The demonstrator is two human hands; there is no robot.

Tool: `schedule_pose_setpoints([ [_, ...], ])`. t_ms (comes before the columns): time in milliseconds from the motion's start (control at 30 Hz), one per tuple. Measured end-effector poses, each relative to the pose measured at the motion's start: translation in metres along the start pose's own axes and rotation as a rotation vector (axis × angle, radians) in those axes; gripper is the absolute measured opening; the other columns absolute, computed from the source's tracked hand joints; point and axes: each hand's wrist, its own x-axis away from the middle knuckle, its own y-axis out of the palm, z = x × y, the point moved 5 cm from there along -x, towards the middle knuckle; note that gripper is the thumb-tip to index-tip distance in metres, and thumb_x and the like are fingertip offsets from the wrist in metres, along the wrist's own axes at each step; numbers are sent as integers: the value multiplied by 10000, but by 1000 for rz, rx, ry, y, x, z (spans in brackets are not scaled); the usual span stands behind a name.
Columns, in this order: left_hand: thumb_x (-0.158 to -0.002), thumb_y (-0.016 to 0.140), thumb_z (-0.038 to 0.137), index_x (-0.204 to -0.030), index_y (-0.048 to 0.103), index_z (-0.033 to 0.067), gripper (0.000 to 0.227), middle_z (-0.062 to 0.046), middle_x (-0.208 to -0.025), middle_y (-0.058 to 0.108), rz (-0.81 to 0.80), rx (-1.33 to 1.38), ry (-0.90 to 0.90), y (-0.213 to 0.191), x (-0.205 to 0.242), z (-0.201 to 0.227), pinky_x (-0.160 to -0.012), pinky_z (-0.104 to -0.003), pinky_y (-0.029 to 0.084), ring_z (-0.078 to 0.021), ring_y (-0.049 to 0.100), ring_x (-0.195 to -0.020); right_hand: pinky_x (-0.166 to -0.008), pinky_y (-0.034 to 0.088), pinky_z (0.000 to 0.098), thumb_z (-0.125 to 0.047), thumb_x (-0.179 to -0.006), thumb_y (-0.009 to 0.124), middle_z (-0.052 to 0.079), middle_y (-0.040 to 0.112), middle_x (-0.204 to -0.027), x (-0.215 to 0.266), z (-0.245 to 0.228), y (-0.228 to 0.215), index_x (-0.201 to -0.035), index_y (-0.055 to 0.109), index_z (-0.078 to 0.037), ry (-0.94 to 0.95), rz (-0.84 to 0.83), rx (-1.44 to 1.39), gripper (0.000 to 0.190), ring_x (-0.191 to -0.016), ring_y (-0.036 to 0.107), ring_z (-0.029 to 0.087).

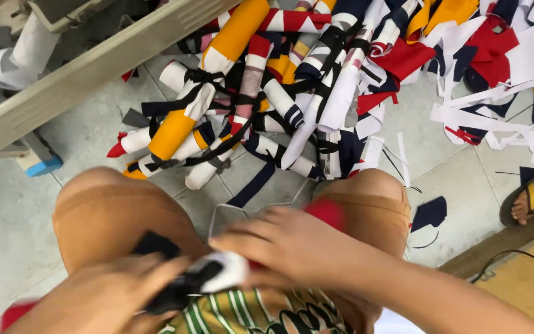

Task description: The person sits on the floor and ties black ribbons around rolled fabric pieces of various colors. They pick up rolls, wrap the ribbon, and tie knots to secure them, handling multiple rolls in sequence.

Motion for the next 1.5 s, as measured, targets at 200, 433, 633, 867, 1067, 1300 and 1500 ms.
schedule_pose_setpoints([
  [200,-953,567,705,-1528,156,676,708,275,-1583,409,-387,73,-588,201,58,-183,-1097,-247,579,-26,725,-1299,-998,491,520,-614,-1020,495,98,721,-1378,-27,60,118,-1473,638,-162,41,-286,-3,656,-1192,693,334],
  [433,-1026,508,492,-1255,428,485,243,229,-1298,549,-517,-1,-266,20,-3,-132,-1029,-185,539,35,679,-1142,-938,583,556,-493,-1064,603,220,765,-1254,7,175,42,-1418,682,-116,373,-331,-280,523,-1137,751,418],
  [633,-1076,480,336,-1059,636,369,160,207,-1094,654,-550,-40,-39,-24,-42,-6,-980,-144,508,76,644,-1030,-937,547,430,-349,-1073,554,151,796,-1194,3,435,14,-1290,765,-125,819,9,114,376,-1087,736,342],
  [867,-1021,640,577,-1647,382,284,737,-15,-1287,719,268,-72,-163,-18,-99,-24,-1099,-492,492,-280,659,-1243,-970,583,447,-253,-915,636,199,785,-1188,1,561,82,-1166,777,-66,1428,648,-138,343,-1155,725,417],
  [1067,-1047,457,809,-1698,126,398,837,33,-1481,588,-163,48,-468,40,-108,-109,-1056,-377,600,-196,650,-1330,-1096,555,454,-489,-895,753,202,526,-1548,-33,516,62,-1523,463,-47,1704,638,-339,820,-1372,619,393],
  [1300,-1043,497,706,-1682,219,438,747,-1,-1441,640,-44,116,-528,-14,-97,-95,-1087,-388,570,-233,652,-1349,-842,656,320,-245,-740,894,112,805,-1150,13,575,79,-1387,673,-98,1472,1088,-541,700,-987,795,237],
  [1500,-1014,598,607,-1668,339,353,748,-24,-1461,639,208,84,-283,-51,-131,-81,-1052,-455,569,-296,650,-1309,-443,562,365,-289,-825,713,115,702,-955,51,564,42,-1177,701,-91,1526,1095,-551,403,-659,672,247],
])
